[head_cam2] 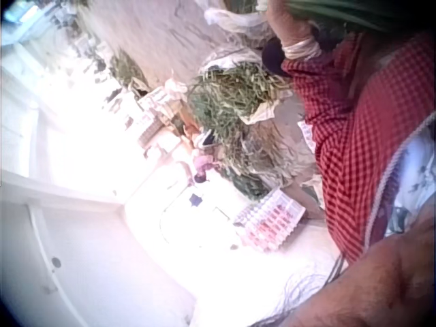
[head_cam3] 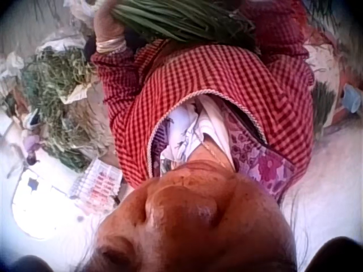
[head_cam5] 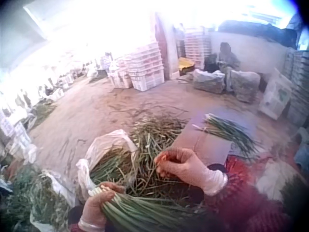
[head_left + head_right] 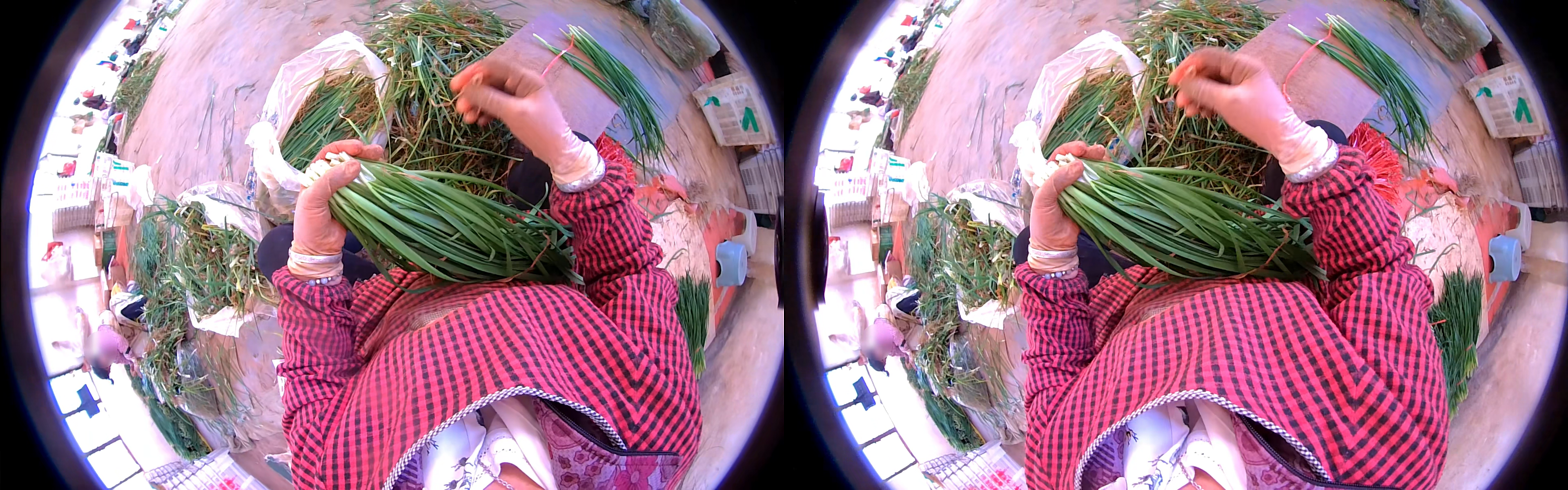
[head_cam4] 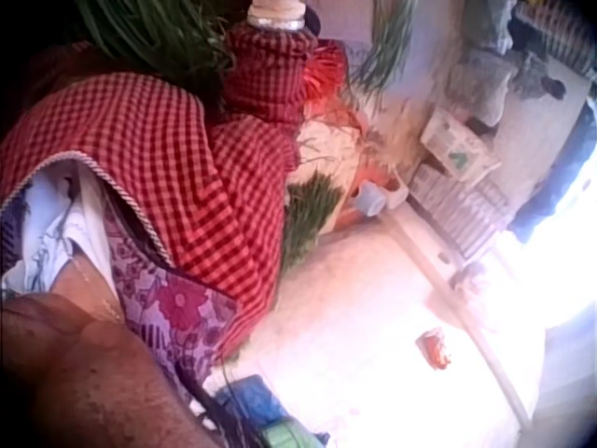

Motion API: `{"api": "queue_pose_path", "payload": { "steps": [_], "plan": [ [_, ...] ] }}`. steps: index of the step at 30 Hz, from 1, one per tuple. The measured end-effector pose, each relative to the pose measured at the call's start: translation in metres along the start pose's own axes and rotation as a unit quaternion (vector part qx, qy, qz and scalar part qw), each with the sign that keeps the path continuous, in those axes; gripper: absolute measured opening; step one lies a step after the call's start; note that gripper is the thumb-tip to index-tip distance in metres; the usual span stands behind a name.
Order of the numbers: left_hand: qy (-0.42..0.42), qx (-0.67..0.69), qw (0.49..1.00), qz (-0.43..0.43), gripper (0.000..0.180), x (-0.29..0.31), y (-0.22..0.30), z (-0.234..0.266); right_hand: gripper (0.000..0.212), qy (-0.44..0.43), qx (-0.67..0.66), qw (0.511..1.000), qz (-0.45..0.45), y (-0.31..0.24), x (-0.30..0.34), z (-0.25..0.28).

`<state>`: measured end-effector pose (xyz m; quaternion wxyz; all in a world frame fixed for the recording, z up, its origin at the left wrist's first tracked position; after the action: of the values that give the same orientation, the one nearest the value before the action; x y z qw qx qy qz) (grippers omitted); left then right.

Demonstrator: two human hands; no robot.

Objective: The person gathers green onions into a bunch and secures them by wrapping a red plastic strap around the bundle.

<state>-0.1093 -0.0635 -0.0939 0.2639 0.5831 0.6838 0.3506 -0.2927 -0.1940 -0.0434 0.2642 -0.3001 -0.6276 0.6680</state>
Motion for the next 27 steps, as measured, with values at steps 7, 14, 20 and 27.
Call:
{"api": "queue_pose_path", "payload": {
  "steps": [7, 14, 20, 27],
  "plan": [
    [0.013, -0.045, 0.999, 0.015, 0.026, -0.004, 0.004, -0.017, 0.030, -0.108, 0.236, 0.963, 0.071, -0.004, 0.022, -0.076],
    [0.061, -0.112, 0.992, 0.020, 0.025, 0.003, 0.013, 0.008, 0.017, -0.029, 0.248, 0.961, 0.120, -0.021, 0.008, -0.055],
    [0.098, -0.076, 0.992, -0.033, 0.027, 0.001, 0.044, -0.001, 0.020, 0.097, 0.203, 0.957, 0.182, -0.045, -0.009, 0.006],
    [0.151, -0.079, 0.970, -0.173, 0.025, -0.017, 0.118, 0.015, 0.020, -0.074, 0.247, 0.941, 0.221, -0.072, -0.015, -0.101]
  ]
}}
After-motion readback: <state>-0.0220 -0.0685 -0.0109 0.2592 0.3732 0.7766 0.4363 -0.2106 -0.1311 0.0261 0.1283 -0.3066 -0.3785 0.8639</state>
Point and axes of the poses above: each hand's wrist, its own x-axis away from the middle knuckle, its own z-axis out of the back of the hand, y = z × x, the point moved 10 cm from there along -x, towards the middle knuckle, and after that the axes turned 4 degrees about -z, right-handed, at the moved point
